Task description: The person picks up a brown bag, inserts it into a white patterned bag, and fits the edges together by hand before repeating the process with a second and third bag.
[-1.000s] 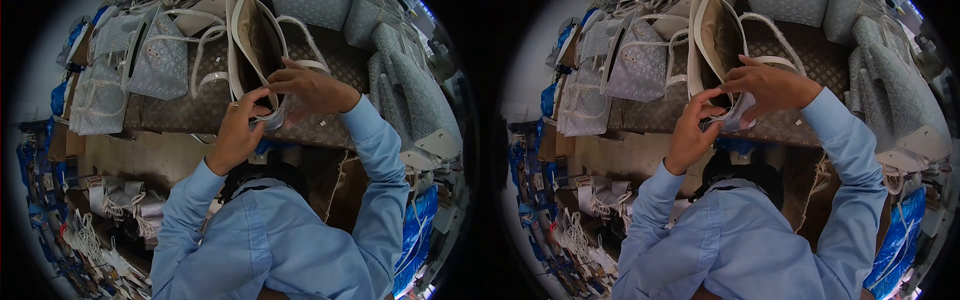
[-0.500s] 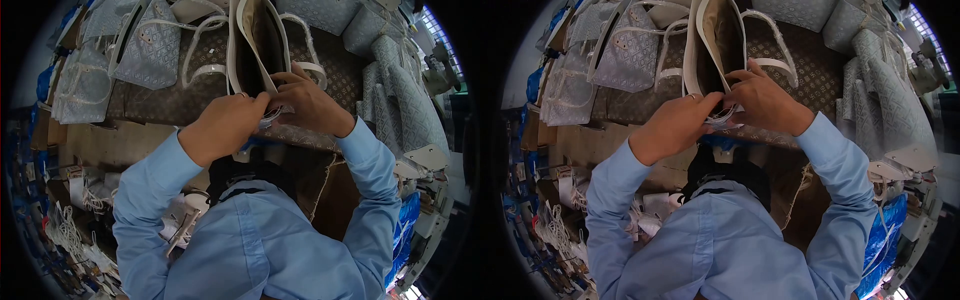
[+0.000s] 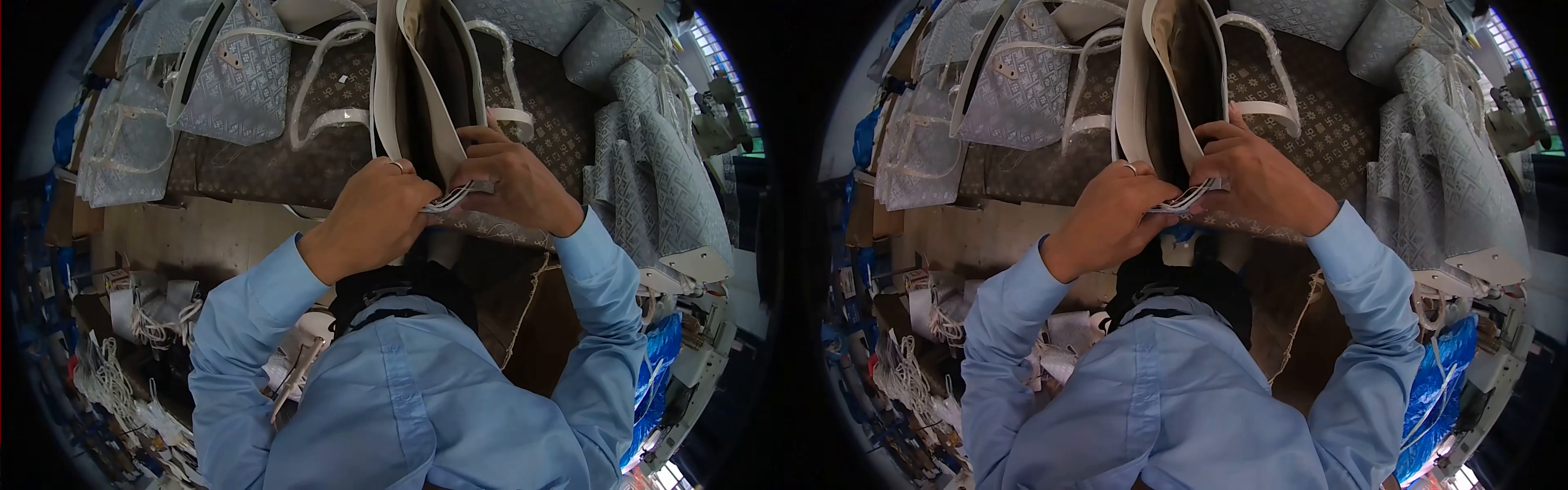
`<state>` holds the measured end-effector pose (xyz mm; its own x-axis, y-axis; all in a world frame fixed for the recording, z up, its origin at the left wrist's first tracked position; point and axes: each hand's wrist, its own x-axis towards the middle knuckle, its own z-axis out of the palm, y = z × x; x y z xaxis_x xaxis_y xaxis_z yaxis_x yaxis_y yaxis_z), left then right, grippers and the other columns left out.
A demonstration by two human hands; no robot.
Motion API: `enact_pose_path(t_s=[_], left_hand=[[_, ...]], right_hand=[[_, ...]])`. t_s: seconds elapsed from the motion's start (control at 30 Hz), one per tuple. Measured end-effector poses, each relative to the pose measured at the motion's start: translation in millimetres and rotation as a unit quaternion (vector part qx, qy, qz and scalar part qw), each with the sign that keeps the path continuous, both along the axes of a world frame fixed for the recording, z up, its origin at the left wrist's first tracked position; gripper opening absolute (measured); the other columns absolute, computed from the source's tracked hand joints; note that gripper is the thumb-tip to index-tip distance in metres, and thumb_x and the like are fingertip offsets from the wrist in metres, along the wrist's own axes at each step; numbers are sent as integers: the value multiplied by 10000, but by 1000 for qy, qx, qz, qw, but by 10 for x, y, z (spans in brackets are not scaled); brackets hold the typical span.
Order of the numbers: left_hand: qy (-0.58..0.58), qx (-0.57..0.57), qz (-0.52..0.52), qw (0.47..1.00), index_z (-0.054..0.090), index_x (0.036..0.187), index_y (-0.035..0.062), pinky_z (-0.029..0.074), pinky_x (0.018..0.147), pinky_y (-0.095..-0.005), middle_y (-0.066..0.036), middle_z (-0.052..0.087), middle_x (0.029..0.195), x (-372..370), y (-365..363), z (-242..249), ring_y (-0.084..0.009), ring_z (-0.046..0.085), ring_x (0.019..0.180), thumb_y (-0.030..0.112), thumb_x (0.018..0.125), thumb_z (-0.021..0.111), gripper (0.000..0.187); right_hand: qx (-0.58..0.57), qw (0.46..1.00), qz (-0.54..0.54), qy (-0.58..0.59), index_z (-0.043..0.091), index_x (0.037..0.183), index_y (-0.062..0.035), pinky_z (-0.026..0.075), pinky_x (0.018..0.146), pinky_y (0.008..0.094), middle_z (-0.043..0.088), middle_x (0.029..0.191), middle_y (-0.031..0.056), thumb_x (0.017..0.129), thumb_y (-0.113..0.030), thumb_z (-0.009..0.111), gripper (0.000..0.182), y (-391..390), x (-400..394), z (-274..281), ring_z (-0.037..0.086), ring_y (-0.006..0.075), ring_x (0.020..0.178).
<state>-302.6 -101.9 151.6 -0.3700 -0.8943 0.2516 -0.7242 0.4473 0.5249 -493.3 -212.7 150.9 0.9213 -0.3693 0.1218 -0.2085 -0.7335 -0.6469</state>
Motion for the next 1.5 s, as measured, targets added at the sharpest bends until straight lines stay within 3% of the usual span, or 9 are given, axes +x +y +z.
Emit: enact_pose_path(t_s=[0.3, 0.5, 0.6, 0.7, 0.77, 0.9, 1.1, 1.33, 1.5], left_hand=[[13, -107, 33, 994, 643, 766, 65, 398, 673, -357, -59, 592, 700, -128, 23, -155, -226, 555, 722, 159, 710, 736, 144], [-12, -139, 63, 988, 629, 760, 58, 398, 681, -352, -57, 595, 704, -248, 32, -177, -222, 560, 731, 143, 715, 716, 130], [-20, -204, 55, 977, 622, 749, 61, 406, 701, -338, -57, 605, 720, -308, 23, -233, -222, 570, 746, 137, 728, 703, 113], [-49, -188, 42, 980, 627, 779, 61, 424, 753, -340, -62, 615, 767, -335, 47, -224, -224, 584, 818, 158, 741, 706, 131], [-43, -178, 31, 983, 630, 824, 48, 439, 788, -355, -78, 617, 831, -318, 40, -197, -238, 583, 877, 181, 743, 712, 175], [-13, -166, 0, 986, 607, 1021, 12, 465, 900, -400, -126, 587, 1034, -172, 77, -175, -297, 553, 1055, 241, 732, 736, 390], [39, -182, 14, 982, 521, 1206, 19, 459, 938, -410, -148, 525, 1218, -123, 120, -255, -344, 538, 1105, 235, 734, 773, 577], [71, -162, -16, 984, 497, 1203, 37, 431, 991, -413, -127, 511, 1203, -116, 91, -259, -320, 504, 1153, 151, 691, 777, 594], [-34, -197, -4, 980, 553, 1148, 71, 430, 1005, -418, -99, 524, 1222, 111, 141, -291, -316, 488, 1188, 122, 658, 792, 548]], right_hand=[[-73, 996, 55, -7, 675, 925, -89, 172, 1150, 555, 659, 867, 65, 657, -130, 792, 295, -64, -41, 54, 456, 293, 1259], [-166, 985, 48, 0, 650, 1013, -100, 240, 1127, 553, 620, 1138, 86, 662, -155, 783, 380, 3, -81, -10, 420, 285, 1298], [-208, 972, -64, -91, 659, 1046, -105, 270, 1125, 547, 555, 1279, 94, 636, -107, 792, 431, 164, -135, -20, 372, 321, 1343], [-136, 988, 2, -72, 666, 1030, -71, 320, 1116, 499, 503, 1363, 87, 667, -96, 772, 379, 205, -250, -105, 329, 320, 1371], [15, 995, 16, -101, 684, 981, -49, 373, 1088, 473, 491, 1378, 78, 693, -86, 751, 298, 143, -272, -146, 296, 321, 1387], [40, 993, 6, -110, 687, 897, -25, 408, 1061, 461, 490, 1381, 74, 684, -88, 757, 233, 174, -241, -100, 293, 323, 1387], [-222, 968, -30, -112, 617, 790, -39, 299, 1093, 533, 546, 1308, 86, 715, -167, 743, 195, 319, -201, -48, 337, 285, 1376], [-278, 957, -19, -73, 615, 915, -61, 259, 1104, 556, 634, 1024, 65, 753, -243, 713, 263, 412, -90, -135, 446, 261, 1290], [-234, 968, -31, -86, 643, 969, -83, 263, 1100, 555, 603, 920, 57, 773, -263, 717, 276, 417, -93, -248, 503, 264, 1218]])
